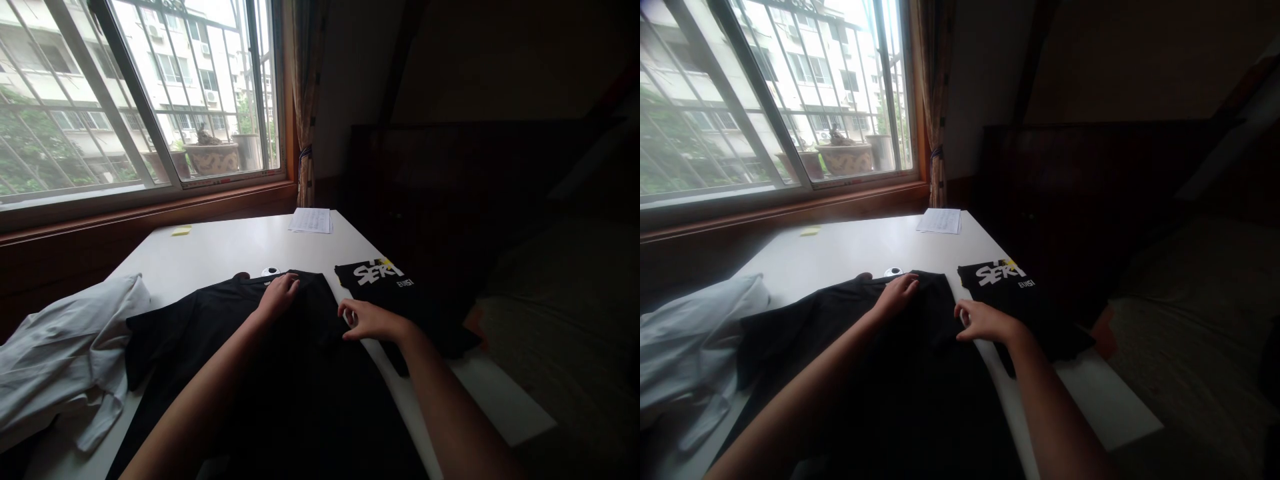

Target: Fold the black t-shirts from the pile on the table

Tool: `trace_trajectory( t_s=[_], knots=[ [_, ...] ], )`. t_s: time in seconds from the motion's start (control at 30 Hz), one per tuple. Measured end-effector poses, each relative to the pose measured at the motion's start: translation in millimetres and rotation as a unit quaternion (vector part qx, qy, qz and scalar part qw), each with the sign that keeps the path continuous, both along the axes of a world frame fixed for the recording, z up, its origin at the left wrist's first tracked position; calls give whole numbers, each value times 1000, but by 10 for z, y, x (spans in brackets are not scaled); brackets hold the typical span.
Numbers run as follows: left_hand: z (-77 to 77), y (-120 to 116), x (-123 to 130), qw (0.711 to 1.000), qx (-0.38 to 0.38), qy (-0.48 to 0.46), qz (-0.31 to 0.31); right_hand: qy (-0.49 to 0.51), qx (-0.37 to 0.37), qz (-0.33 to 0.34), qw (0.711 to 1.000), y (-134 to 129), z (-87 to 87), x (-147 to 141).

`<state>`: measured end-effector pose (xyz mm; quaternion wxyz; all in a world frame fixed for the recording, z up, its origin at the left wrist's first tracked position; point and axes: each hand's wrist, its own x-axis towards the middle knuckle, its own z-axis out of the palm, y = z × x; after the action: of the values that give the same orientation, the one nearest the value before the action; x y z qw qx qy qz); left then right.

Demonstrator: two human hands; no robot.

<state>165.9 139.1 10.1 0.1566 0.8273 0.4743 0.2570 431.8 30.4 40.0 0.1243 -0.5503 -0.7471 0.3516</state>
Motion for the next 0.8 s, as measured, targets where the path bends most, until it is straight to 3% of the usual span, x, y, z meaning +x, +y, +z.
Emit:
trace_trajectory(
  t_s=[0.3,0.5,0.7,0.8],
  knots=[
    [58,15,45,997,-8,68,-22,-74,1,-37,997,-56,-8,147],
    [50,1,136,995,28,93,-35,-46,-19,-34,998,-77,27,180],
    [-39,-121,384,973,109,139,-149,-43,-36,-14,998,-75,63,173],
    [-111,-135,477,968,104,166,-158,-30,-55,2,998,-60,70,163]
  ],
)
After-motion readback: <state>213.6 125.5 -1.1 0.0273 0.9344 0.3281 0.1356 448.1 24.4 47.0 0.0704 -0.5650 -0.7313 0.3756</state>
